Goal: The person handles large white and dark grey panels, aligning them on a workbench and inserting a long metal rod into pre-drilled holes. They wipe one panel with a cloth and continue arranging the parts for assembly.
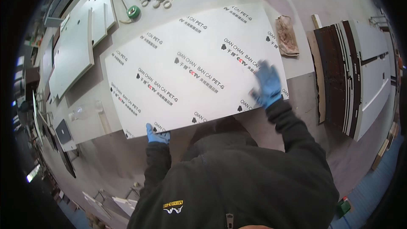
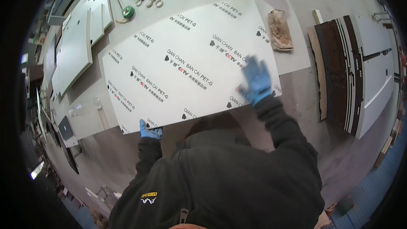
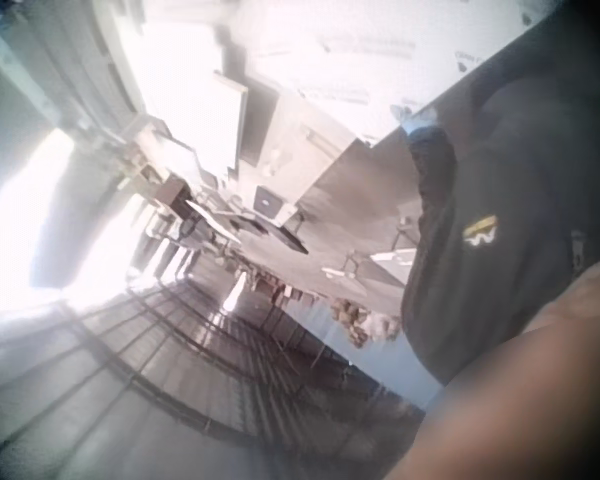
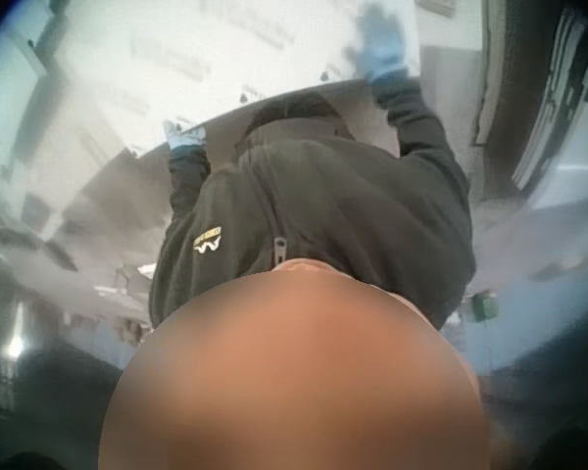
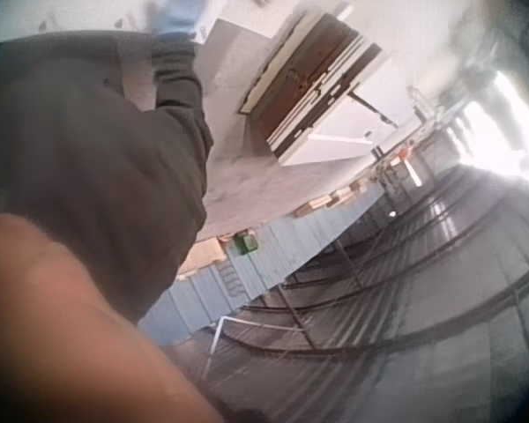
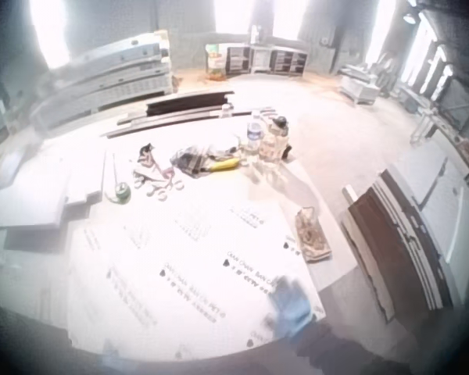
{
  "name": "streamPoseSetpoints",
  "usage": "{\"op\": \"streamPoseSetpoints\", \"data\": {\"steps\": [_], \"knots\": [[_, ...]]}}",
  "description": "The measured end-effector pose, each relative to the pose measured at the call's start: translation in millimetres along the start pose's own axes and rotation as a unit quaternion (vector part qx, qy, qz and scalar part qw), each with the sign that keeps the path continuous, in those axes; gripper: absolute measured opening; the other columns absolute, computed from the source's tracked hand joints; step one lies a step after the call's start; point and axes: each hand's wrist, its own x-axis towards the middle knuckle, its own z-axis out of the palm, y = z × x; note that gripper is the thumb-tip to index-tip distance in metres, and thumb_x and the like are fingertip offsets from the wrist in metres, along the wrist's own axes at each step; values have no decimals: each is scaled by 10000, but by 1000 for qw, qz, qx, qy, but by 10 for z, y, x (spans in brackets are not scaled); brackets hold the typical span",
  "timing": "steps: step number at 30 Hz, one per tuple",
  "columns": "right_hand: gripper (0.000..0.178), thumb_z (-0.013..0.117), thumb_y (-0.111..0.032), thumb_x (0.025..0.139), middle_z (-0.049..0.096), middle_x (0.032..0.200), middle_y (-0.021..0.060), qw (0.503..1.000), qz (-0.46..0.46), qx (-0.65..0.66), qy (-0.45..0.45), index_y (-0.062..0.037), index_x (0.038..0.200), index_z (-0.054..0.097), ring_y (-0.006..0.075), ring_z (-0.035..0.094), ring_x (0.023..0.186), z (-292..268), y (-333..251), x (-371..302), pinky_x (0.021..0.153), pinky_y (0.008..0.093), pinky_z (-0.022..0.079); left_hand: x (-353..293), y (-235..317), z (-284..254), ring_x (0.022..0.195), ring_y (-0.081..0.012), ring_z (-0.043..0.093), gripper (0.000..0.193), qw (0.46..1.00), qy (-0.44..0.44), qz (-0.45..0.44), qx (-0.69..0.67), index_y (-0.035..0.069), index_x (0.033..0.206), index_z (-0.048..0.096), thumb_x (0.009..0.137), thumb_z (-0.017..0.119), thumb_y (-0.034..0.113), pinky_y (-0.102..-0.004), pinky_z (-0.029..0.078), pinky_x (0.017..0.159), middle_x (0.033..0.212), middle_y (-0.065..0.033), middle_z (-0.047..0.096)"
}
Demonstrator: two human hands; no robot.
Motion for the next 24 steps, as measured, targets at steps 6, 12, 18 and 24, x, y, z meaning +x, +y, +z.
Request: {"op": "streamPoseSetpoints", "data": {"steps": [6, 12, 18, 24], "knots": [[459, 548, -479, 960, 582, 1446, 198, 992, -73, -7, 107, -76, 1161, 637, 381, 521, 1376, -644, -1130, -230, 1157, 642, 318, -1403, 260, 247, 1183, -291, 618, 534, 994, -59, 70, 61, 123, 1303, 600, 945, 695, 508, -479, 533, 1003, 1309, -113, 645], [442, 746, -388, 800, 729, 1083, 133, 944, -200, -55, 256, -69, 1078, 619, 317, 711, 983, -1643, -605, 653, 1076, 571, 475, -2822, 540, 725, 569, -78, 473, 399, 965, -165, 119, 164, 158, 1179, 620, 990, 646, 509, -203, 397, 490, 823, 20, 594], [595, 837, -595, 726, 710, 829, 65, 897, -320, -87, 291, -74, 907, 614, 269, 715, 782, -2156, -361, 1581, 898, 480, 598, -2938, 756, 794, 812, -241, 667, 614, 900, -348, 233, 117, -84, 1242, 568, 1082, 438, 494, -325, 535, 672, 998, -177, 678], [621, 881, -635, 627, 649, 708, 66, 881, -346, -93, 308, -82, 820, 674, 263, 651, 632, -2268, -286, 2408, 648, 390, 539, -1889, 1490, 329, 1286, -349, 582, 732, 699, 34, 712, 49, -67, 1500, 396, 1079, 408, 532, -460, 488, 1106, 1414, -280, 552]]}}
